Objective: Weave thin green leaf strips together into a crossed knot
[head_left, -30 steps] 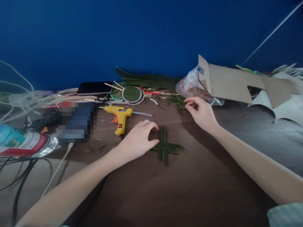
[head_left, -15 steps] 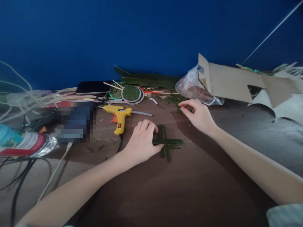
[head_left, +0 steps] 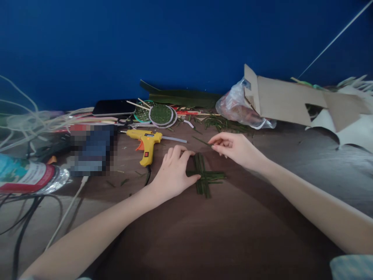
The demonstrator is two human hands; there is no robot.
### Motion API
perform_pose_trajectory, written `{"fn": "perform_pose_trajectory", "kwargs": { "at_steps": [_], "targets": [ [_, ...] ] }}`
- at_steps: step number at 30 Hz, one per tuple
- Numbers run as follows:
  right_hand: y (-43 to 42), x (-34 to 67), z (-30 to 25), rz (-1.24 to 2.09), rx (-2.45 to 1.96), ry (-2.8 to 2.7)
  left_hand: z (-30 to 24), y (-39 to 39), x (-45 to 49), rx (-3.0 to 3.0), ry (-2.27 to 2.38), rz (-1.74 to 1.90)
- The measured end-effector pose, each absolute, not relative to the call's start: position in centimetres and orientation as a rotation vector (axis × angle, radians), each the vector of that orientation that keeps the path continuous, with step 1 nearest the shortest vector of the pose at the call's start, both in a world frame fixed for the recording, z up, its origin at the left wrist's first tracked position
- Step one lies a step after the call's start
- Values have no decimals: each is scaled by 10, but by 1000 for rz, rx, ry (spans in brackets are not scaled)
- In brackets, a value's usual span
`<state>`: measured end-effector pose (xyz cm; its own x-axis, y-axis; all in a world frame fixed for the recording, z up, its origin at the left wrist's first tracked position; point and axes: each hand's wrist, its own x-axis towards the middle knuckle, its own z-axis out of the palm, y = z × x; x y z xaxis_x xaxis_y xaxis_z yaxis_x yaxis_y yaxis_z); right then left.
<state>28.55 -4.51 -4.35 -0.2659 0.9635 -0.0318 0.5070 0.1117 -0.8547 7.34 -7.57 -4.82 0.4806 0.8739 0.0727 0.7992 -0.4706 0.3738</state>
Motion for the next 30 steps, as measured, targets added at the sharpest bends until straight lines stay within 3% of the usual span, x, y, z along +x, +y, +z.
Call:
{"fn": "perform_pose_trajectory", "kwargs": {
  "at_steps": [19, 30],
  "targets": [
    [-49, 282, -39, 1260, -1424, -1890, -45, -79, 75, 2378, 1416, 399],
    [-51, 280, -40, 1130, -1428, -2067, -46, -81, 75, 2439, 1369, 466]
  ]
}}
